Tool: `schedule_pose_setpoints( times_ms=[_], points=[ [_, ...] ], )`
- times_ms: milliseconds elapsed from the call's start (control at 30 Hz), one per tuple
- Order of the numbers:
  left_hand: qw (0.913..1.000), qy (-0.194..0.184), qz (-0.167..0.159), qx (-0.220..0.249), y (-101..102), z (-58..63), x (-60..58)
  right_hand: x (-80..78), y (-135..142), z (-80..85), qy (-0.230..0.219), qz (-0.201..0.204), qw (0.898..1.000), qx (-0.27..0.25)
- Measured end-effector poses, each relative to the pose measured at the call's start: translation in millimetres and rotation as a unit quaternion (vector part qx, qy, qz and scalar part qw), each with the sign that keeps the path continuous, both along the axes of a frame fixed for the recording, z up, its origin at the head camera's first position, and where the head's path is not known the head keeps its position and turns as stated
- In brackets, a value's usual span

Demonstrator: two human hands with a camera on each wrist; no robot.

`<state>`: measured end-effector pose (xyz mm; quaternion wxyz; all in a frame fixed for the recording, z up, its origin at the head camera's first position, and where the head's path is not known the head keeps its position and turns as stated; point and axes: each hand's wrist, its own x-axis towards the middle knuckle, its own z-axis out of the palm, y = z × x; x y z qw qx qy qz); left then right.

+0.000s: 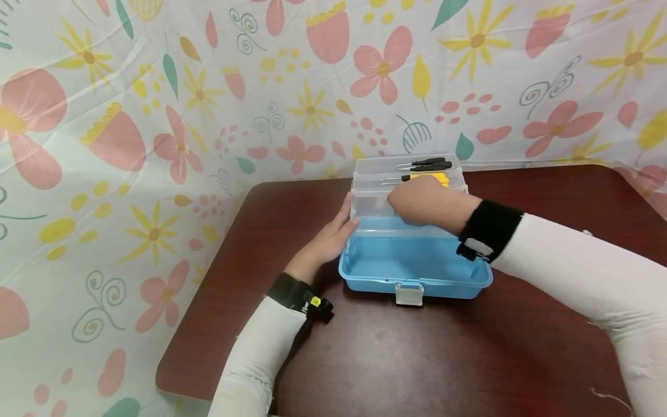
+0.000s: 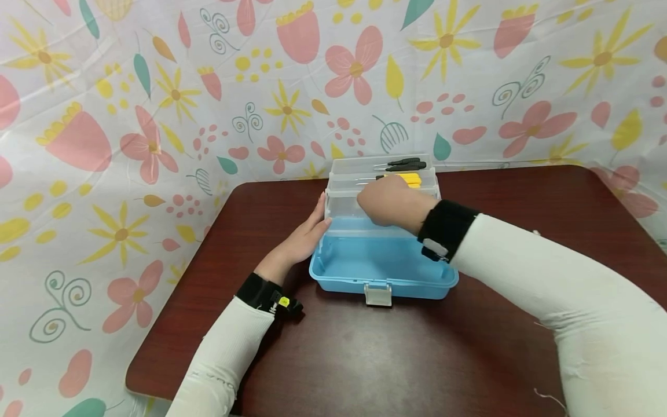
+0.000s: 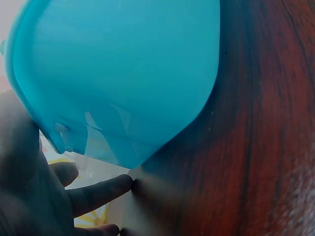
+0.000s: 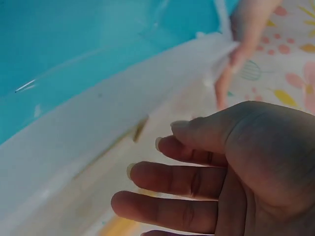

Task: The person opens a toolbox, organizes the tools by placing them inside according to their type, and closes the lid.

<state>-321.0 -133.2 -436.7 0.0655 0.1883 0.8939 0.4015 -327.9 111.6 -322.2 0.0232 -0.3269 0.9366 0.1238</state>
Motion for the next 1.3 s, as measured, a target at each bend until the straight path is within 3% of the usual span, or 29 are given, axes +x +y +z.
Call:
schedule_pose_setpoints(
  times_ms=[200, 400, 600, 833, 933, 1067, 1300],
  points=[
    [1.0, -0.007, 0.003, -0.003, 1, 0.2, 0.0, 8.7, 45, 22.0, -0.031, -0.03, 0.998, -0.05],
    [1.0, -0.007, 0.004, 0.001, 0, 0.1, -1.0, 4.3, 120, 31.2, -0.051, -0.07, 0.99, -0.115],
    [1.0, -0.003, 0.0, 0.001, 1, 1.4, -2.8, 4.6, 202, 1.5, -0.049, -0.119, 0.979, -0.157],
    [1.0, -0.009, 0.001, -0.001, 2, 2.2, -3.5, 20.3, 265, -53.2, -0.109, -0.198, 0.955, -0.193],
    [1.0, -0.007, 0.002, -0.001, 2, 2.0, -4.0, 25.7, 277, -71.9, -0.136, -0.228, 0.939, -0.218],
    [1.0, -0.003, 0.002, -0.002, 2, 1.2, -5.0, 28.0, 284, -89.4, -0.15, -0.242, 0.928, -0.241],
    [1.0, -0.001, 0.002, -0.001, 3, 1.6, -3.3, 27.1, 287, -101.9, -0.135, -0.232, 0.935, -0.232]
  ],
)
